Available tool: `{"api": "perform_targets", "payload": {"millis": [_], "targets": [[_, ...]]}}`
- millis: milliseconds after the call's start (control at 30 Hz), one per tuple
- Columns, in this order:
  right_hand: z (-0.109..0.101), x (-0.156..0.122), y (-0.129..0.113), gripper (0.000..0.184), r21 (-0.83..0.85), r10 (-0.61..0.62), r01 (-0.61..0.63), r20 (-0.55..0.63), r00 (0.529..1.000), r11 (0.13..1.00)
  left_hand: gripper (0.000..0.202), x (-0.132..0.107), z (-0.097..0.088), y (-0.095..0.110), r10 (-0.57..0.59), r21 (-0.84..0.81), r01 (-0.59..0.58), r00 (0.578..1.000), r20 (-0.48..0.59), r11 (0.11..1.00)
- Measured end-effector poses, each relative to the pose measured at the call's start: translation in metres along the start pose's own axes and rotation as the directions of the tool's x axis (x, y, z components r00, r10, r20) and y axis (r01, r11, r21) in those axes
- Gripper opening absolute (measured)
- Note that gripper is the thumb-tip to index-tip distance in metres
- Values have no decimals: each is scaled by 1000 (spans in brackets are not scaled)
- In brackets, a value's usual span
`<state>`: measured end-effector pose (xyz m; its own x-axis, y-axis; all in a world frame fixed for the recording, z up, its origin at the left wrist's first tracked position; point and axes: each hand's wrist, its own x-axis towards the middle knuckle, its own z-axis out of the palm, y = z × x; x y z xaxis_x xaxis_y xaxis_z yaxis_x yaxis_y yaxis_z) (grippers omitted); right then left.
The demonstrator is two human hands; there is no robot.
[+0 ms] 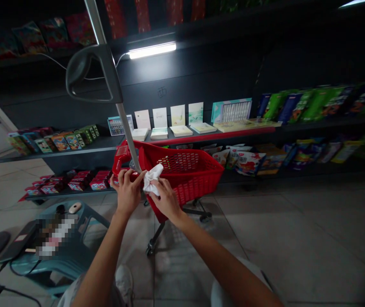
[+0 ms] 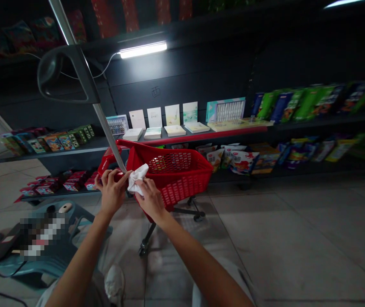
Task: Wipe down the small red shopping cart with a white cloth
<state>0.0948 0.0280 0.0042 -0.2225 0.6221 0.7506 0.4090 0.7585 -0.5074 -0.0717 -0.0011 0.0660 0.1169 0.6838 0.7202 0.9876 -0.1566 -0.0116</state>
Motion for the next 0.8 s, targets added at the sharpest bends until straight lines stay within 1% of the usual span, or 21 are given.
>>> {"api": "perform_targets", "payload": {"millis": [100,167,233,300,333,367,433,567,633,700,800], "targets": [[18,-5,3,42,-119,-36,38,19,999,992,48,0,1,4,-7,-21,7,1000,6,1000],[32,-15,12,39,-208,-74,91,86,994,974,45,1,1,6,-13,-46,13,1000,6,999],[46,-29,23,35,-274,-144,204,227,963,940,43,1,1,7,-23,-66,23,1000,-3,998],[55,-41,32,32,-310,-182,306,369,911,900,42,1,1,7,-30,-69,29,999,-14,997],[56,-44,36,31,-319,-184,331,414,892,888,41,1,1,7,-28,-64,27,999,-17,998],[54,-46,39,31,-324,-178,338,436,882,884,41,1,2,7,-24,-57,22,1000,-20,998],[45,-44,42,28,-317,-161,319,436,885,893,40,1,3,6,-15,-47,14,999,-29,999],[13,-31,50,24,-304,-116,239,372,921,922,39,1,7,4,-14,-52,10,997,-75,999],[-5,-27,60,28,-316,-71,173,309,948,933,40,2,9,2,1,-81,-9,996,-92,997],[-24,-25,74,31,-343,7,70,218,976,937,40,2,11,1,7,-120,-20,994,-105,993],[-52,-25,96,32,-377,106,-58,107,989,924,39,3,13,0,-15,-147,-3,993,-119,989]]}}
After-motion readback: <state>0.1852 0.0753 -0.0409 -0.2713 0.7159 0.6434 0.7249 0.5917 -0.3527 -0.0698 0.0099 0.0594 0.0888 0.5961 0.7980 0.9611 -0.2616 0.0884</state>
